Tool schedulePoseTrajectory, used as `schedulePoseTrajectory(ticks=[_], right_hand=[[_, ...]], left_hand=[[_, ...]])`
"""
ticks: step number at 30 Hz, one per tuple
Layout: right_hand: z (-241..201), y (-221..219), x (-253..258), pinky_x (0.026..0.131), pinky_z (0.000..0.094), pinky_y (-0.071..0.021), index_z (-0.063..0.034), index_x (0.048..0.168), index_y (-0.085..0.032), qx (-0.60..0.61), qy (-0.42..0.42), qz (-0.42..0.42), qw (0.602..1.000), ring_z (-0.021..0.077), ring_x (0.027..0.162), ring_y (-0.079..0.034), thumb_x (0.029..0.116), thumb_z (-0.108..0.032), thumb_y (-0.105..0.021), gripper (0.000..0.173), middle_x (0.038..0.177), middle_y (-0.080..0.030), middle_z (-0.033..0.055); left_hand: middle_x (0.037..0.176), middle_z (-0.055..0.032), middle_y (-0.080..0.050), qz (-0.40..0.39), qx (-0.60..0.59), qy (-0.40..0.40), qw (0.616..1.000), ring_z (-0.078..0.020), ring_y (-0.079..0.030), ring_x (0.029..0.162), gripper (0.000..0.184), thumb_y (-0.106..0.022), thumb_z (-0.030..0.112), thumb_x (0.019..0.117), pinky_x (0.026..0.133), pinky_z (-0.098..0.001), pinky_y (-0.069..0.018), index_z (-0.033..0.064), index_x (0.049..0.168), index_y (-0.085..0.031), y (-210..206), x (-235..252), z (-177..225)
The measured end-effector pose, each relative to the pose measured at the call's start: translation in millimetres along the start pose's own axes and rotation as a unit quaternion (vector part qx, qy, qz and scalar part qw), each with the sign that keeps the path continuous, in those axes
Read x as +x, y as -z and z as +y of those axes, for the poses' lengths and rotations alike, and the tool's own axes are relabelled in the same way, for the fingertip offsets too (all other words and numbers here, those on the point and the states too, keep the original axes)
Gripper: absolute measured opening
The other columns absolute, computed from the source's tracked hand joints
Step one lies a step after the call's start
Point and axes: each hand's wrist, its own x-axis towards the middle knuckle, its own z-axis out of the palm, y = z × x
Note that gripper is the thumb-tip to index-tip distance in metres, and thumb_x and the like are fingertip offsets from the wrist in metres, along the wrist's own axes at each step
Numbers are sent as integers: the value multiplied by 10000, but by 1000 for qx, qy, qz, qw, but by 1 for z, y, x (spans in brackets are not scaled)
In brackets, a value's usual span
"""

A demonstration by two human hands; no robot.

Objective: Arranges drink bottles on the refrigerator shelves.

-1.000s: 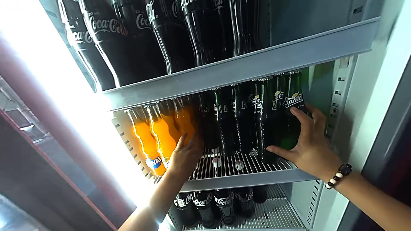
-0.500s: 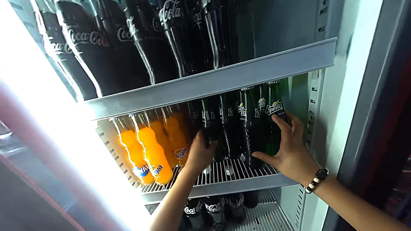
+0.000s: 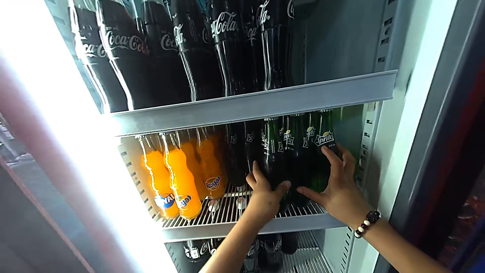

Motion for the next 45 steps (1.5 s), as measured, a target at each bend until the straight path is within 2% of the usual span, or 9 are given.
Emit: schedulePoseTrajectory(ticks=[6, 11, 18, 22, 28, 31, 35, 39, 45], right_hand=[[3, -1, 0, 915, 599, -537, -131, 1584, -338, -11, 4, 5, 1000, 509, 1356, -453, 658, -642, -817, 1161, 1602, -212, 344], [2, 0, 0, 801, 587, -573, -127, 1580, -351, 0, -7, 3, 1000, 510, 1247, -545, 651, -614, -846, 1159, 1601, -206, 349], [-1, 0, 0, 790, 543, -590, -186, 1599, -327, -6, -27, -14, 1000, 465, 1244, -566, 647, -642, -850, 1177, 1628, -164, 318], [-3, 1, 1, 780, 520, -595, -211, 1595, -338, -15, -43, -26, 999, 439, 1225, -587, 649, -646, -858, 1163, 1631, -165, 307], [-7, 3, 1, 736, 525, -592, -195, 1580, -371, 3, -36, -26, 999, 448, 1149, -623, 646, -570, -894, 1134, 1619, -180, 327], [-8, 2, 1, 727, 507, -596, -174, 1575, -379, 4, -28, -13, 1000, 435, 1145, -629, 639, -572, -890, 1138, 1615, -190, 329], [-8, 4, 1, 710, 514, -594, -182, 1581, -366, 8, -33, -21, 999, 436, 1132, -633, 641, -539, -909, 1142, 1628, -177, 311], [-8, 4, 2, 676, 503, -592, -214, 1601, -335, 8, -39, -27, 999, 411, 1066, -658, 649, -536, -916, 1161, 1641, -154, 294], [-7, 5, 2, 662, 498, -590, -254, 1609, -322, 12, -45, -32, 998, 398, 1038, -665, 659, -563, -900, 1154, 1650, -145, 281]], left_hand=[[1634, -307, -98, -46, -17, 37, 998, -416, -397, 1410, 1018, -661, 343, 1000, 1084, -515, -430, 180, 1627, 125, -8, 10, 0], [1592, -260, -248, 113, 48, -132, 984, -419, -451, 1339, 909, -665, -54, 829, 960, -569, -502, 137, 1614, -249, 22, 16, -3], [1606, -336, -235, 201, 68, -86, 974, -437, -319, 1483, 784, -517, 325, 1074, 1193, -565, -302, -26, 1600, -53, 68, 110, 24], [1550, -356, -327, 258, 178, -40, 949, -500, -360, 1439, 625, -451, 329, 1096, 1144, -603, -350, -74, 1536, -262, 59, 110, 31], [1388, -386, -436, 263, 316, -229, 883, -543, -468, 1305, 509, -444, 282, 1101, 1046, -611, -434, -147, 1368, -386, 32, 47, 10], [1349, -338, -473, 283, 278, -294, 869, -494, -507, 1260, 465, -476, 263, 1089, 1032, -569, -447, -114, 1354, -413, 23, 40, 12], [1443, -375, -393, 258, 218, -244, 909, -515, -424, 1358, 542, -410, 303, 1112, 1091, -581, -388, -137, 1421, -339, 24, 41, 27], [1430, -279, -448, 229, 55, -199, 951, -366, -448, 1364, 495, -434, 294, 1098, 1127, -525, -370, -62, 1439, -389, 37, 73, 23], [1466, -123, -495, 178, -191, -148, 954, -177, -521, 1307, 644, -157, 536, 1089, 1093, -426, -435, 111, 1536, -341, 33, 94, -11]])
